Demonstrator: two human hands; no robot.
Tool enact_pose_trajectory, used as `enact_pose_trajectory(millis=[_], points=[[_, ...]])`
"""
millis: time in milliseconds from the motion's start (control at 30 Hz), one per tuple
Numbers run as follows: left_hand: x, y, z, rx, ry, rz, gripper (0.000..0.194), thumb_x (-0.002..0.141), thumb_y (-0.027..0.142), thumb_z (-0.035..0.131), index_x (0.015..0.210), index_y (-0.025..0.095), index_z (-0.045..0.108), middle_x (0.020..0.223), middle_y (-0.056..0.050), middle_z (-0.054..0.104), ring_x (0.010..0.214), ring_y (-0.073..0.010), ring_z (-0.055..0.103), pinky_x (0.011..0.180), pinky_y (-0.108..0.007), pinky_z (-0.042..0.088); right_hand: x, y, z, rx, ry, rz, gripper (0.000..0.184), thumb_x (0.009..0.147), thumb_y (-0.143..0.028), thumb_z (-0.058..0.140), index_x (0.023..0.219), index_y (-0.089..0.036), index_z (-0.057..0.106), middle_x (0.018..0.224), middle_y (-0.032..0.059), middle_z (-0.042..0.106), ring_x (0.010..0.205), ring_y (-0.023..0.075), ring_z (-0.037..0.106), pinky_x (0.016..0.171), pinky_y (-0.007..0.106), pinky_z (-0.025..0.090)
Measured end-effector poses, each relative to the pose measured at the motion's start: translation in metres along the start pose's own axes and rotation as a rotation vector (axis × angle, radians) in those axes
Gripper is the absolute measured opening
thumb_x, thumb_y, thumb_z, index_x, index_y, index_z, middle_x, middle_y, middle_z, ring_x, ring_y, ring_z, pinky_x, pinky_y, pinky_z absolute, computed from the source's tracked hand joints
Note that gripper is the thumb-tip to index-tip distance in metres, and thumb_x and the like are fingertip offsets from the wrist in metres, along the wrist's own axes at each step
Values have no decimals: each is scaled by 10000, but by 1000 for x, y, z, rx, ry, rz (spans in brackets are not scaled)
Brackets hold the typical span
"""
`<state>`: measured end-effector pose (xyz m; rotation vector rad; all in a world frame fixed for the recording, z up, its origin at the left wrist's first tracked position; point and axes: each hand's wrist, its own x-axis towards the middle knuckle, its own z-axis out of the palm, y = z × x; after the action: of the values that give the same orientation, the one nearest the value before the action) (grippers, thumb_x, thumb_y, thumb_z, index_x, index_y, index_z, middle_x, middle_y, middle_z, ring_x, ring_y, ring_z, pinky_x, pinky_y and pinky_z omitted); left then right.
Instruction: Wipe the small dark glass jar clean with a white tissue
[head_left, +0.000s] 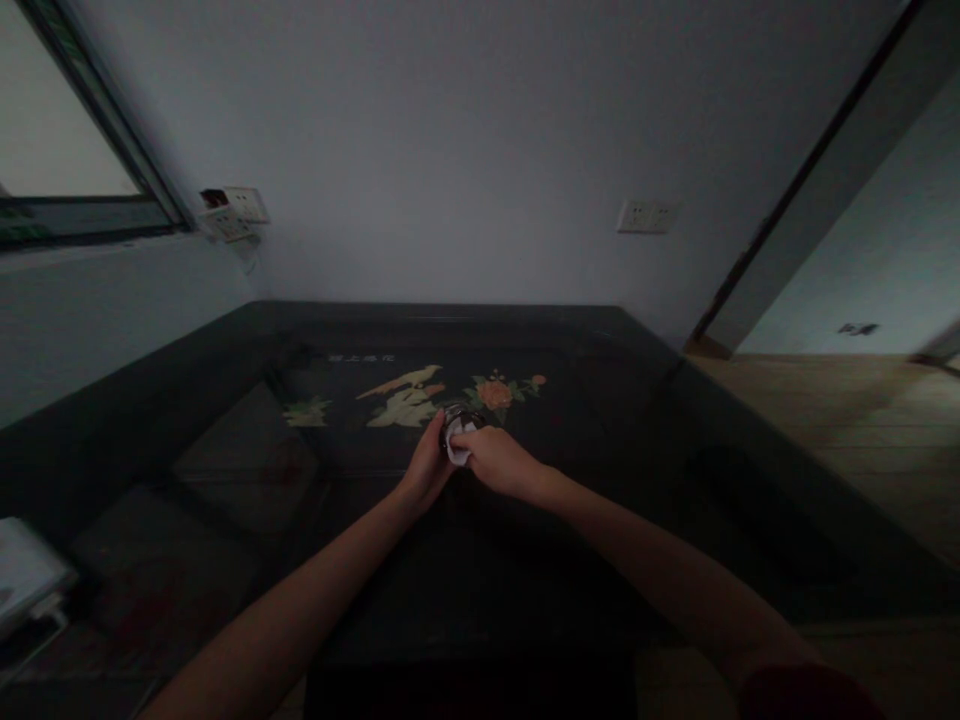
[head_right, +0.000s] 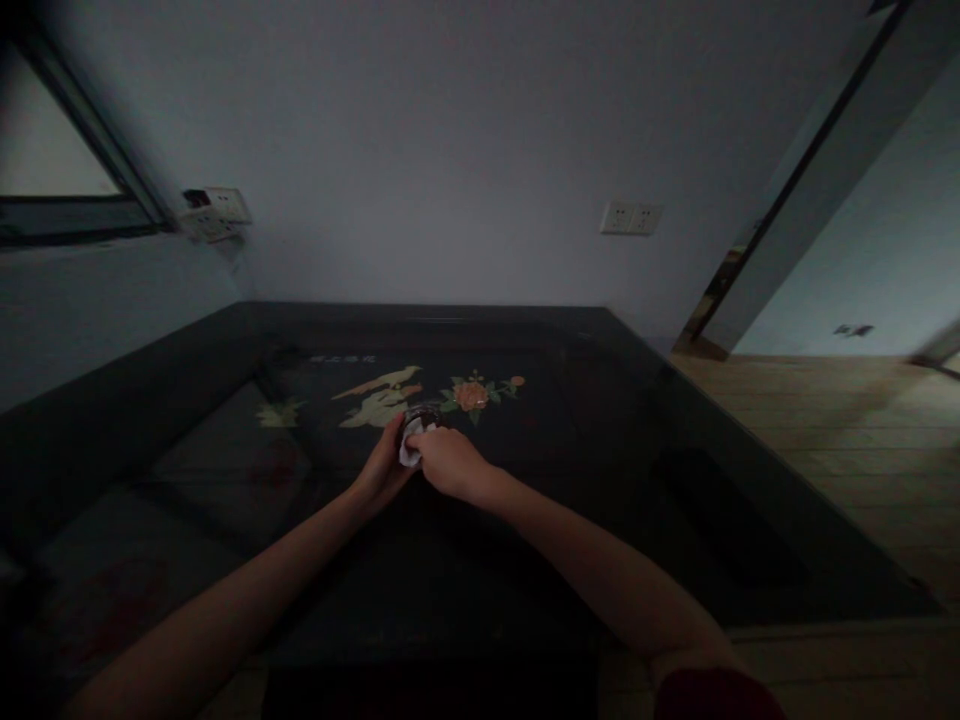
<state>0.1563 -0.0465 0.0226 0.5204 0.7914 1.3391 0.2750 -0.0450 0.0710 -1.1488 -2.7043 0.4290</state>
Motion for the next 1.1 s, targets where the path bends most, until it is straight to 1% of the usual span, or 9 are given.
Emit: enact_pose_trajectory(millis=[133, 233, 367, 500, 600, 733, 833, 933, 1100], points=[[0, -1, 0, 5, -14, -26, 281, 876, 353, 477, 906, 139, 657, 892, -69, 704, 905, -189, 645, 816, -265, 491, -5, -10, -4, -284, -73, -35, 303, 846, -46, 381, 980, -104, 646, 974, 159, 686, 877, 238, 646, 706, 309, 474], [1, -2, -2, -7, -28, -33, 276, 892, 336, 450, 924, 147, 649, 917, -64, 697, 906, -178, 640, 807, -258, 491, -7, -11, -5, -325, -73, -18, 304, 851, -44, 376, 986, -98, 643, 992, 169, 680, 893, 246, 644, 690, 311, 481], [2, -1, -6, -37, -103, -42, 256, 883, 321, 465, 969, 153, 638, 959, -70, 685, 871, -178, 638, 808, -294, 495, -5, 2, -11, -189, -48, 10, 283, 820, -77, 432, 976, -161, 653, 953, 131, 692, 854, 239, 645, 677, 298, 444], [2, 2, -7, -98, -184, -52, 210, 846, 262, 517, 1001, 176, 628, 962, -63, 679, 845, -170, 639, 856, -335, 481, 0, 16, -18, 13, 67, 21, 293, 766, -28, 410, 847, -160, 658, 867, 90, 688, 797, 187, 614, 676, 258, 383], [0, 6, -6, -120, -265, -70, 200, 813, 208, 551, 993, 167, 628, 976, -73, 676, 914, -184, 630, 925, -366, 453, 3, 22, -23, 162, 110, -3, 269, 698, 16, 403, 708, -142, 620, 744, 50, 649, 732, 153, 575, 644, 234, 346], [-3, 7, -5, -75, -343, -72, 244, 754, 94, 610, 994, 139, 626, 1038, -85, 663, 1011, -204, 605, 1013, -401, 390, 6, 26, -28, 335, 116, 51, 194, 680, -7, 426, 614, -134, 558, 626, 7, 563, 639, 127, 520, 583, 217, 311], [-3, 5, -6, -29, -366, -58, 321, 728, 51, 644, 1036, 137, 617, 1070, -79, 653, 1044, -206, 593, 1034, -409, 367, 6, 30, -32, 449, 100, 62, 183, 676, -22, 426, 605, -133, 553, 591, -13, 532, 585, 111, 478, 564, 215, 303], [-2, 4, -7, 15, -374, -38, 305, 747, 92, 657, 1047, 133, 619, 1101, -85, 643, 1041, -203, 593, 1013, -388, 389, 4, 33, -37, 478, 147, 60, 172, 669, -29, 438, 591, -130, 553, 571, -20, 516, 573, 106, 458, 555, 215, 295], [0, -1, -9, 86, -249, -38, 250, 752, 287, 686, 960, 158, 635, 938, -60, 666, 811, -169, 635, 763, -322, 505, 2, 28, -38, 539, 113, 49, 171, 687, -33, 431, 623, -134, 553, 574, -20, 522, 574, 110, 476, 554, 211, 316]])
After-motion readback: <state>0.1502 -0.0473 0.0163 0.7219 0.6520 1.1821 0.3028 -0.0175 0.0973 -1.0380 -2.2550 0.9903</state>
